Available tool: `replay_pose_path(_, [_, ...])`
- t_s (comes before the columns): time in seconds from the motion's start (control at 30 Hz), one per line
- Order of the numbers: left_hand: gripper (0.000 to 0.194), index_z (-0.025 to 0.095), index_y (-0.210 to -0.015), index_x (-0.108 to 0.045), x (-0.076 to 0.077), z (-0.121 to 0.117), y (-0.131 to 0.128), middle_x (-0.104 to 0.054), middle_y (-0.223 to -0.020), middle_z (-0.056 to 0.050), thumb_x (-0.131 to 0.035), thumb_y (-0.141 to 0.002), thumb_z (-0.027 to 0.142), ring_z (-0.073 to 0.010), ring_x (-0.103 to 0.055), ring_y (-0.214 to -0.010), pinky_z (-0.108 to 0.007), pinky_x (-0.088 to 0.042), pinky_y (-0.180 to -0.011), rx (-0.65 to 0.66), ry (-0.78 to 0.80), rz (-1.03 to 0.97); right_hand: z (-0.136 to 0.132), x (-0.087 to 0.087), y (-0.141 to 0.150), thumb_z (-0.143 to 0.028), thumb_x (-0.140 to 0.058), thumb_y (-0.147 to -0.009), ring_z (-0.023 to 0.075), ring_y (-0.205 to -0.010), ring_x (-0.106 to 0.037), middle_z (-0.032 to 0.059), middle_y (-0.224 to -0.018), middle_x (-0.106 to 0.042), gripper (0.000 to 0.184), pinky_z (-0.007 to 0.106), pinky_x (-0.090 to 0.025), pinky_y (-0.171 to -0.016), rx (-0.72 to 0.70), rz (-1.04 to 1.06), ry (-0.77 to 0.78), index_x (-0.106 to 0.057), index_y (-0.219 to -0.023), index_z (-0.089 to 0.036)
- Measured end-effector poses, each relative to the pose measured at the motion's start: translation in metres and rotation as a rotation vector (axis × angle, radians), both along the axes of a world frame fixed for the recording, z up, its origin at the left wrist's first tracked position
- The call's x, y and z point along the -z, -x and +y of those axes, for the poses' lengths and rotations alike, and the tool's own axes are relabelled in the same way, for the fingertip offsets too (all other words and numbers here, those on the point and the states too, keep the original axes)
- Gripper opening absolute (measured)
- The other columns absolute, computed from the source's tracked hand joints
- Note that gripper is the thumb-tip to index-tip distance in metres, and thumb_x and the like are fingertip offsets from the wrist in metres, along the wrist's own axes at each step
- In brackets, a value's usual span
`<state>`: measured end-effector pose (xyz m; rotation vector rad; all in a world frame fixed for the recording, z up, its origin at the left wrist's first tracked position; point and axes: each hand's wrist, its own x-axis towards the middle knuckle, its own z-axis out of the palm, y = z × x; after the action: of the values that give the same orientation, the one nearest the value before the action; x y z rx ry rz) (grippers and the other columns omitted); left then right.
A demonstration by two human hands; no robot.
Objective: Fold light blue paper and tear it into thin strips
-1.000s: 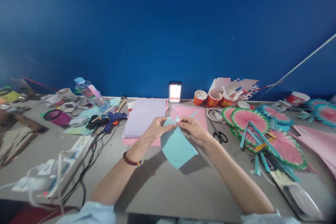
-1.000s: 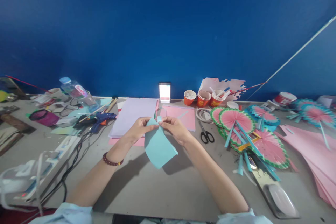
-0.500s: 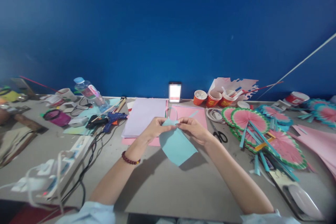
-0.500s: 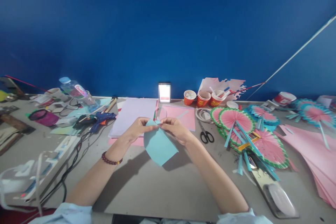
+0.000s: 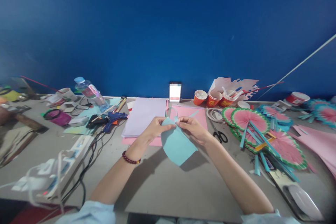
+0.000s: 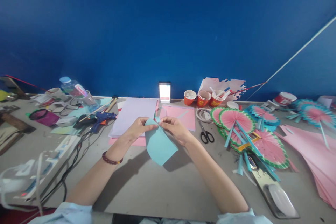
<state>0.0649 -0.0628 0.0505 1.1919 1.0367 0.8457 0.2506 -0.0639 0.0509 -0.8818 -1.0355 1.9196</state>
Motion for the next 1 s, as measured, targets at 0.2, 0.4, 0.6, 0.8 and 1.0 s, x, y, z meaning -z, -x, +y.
replay_pose_path(0.2, [0.033, 0.012, -0.06, -0.058, -0.0034, -0.0006, 0.0019, -0.055, -0.057, 0.002, -0.079, -0.06, 0.038, -0.0077, -0.05, -0.052, -0.018, -0.036, -0.048, 0.003, -0.017, 0.006, 0.0008, 0.0003, -0.0019, -0.032, -0.08, -0.061, 0.0073, -0.053, -0.056, -0.0029, -0.062, -0.063, 0.026, 0.02, -0.039, -0.052, -0.027, -0.025, 0.032, -0.063, -0.074, -0.016])
replay_pose_path(0.4, [0.032, 0.011, -0.061, -0.06, -0.0077, -0.003, -0.0006, -0.056, -0.057, 0.002, -0.078, -0.06, 0.037, -0.0077, -0.05, -0.052, -0.018, -0.038, -0.049, 0.032, -0.02, 0.046, 0.0011, 0.0058, 0.0009, -0.031, -0.08, -0.061, 0.0094, -0.053, -0.057, -0.0025, -0.062, -0.064, 0.026, 0.022, -0.041, -0.052, -0.005, 0.023, 0.043, -0.062, -0.074, -0.017])
replay_pose_path(0.6, [0.034, 0.012, -0.064, -0.06, -0.0093, -0.0027, -0.0015, -0.059, -0.061, 0.0, -0.078, -0.059, 0.041, -0.0101, -0.054, -0.054, -0.02, -0.042, -0.05, -0.009, 0.008, 0.05, -0.0003, 0.0056, 0.0035, -0.031, -0.08, -0.061, 0.0094, -0.053, -0.057, -0.0032, -0.062, -0.064, 0.025, 0.023, -0.042, -0.054, 0.046, 0.062, 0.024, -0.062, -0.074, -0.018])
replay_pose_path(0.8, [0.035, 0.012, -0.064, -0.061, -0.0085, -0.0019, -0.0017, -0.061, -0.061, -0.001, -0.079, -0.058, 0.042, -0.0116, -0.056, -0.054, -0.021, -0.043, -0.05, -0.043, 0.028, 0.06, 0.0013, 0.0043, -0.0009, -0.033, -0.079, -0.063, 0.0092, -0.057, -0.056, -0.0018, -0.066, -0.064, 0.027, 0.022, -0.042, -0.057, 0.003, -0.005, 0.012, -0.064, -0.078, -0.017])
replay_pose_path(1.0, [0.032, 0.012, -0.064, -0.063, -0.0034, 0.0002, 0.0012, -0.061, -0.06, -0.001, -0.079, -0.06, 0.04, -0.0105, -0.054, -0.054, -0.02, -0.042, -0.05, -0.026, 0.006, 0.044, 0.002, 0.0008, -0.0024, -0.032, -0.081, -0.058, 0.0091, -0.057, -0.056, -0.0021, -0.065, -0.063, 0.03, 0.022, -0.042, -0.056, -0.018, -0.046, 0.039, -0.063, -0.076, -0.017])
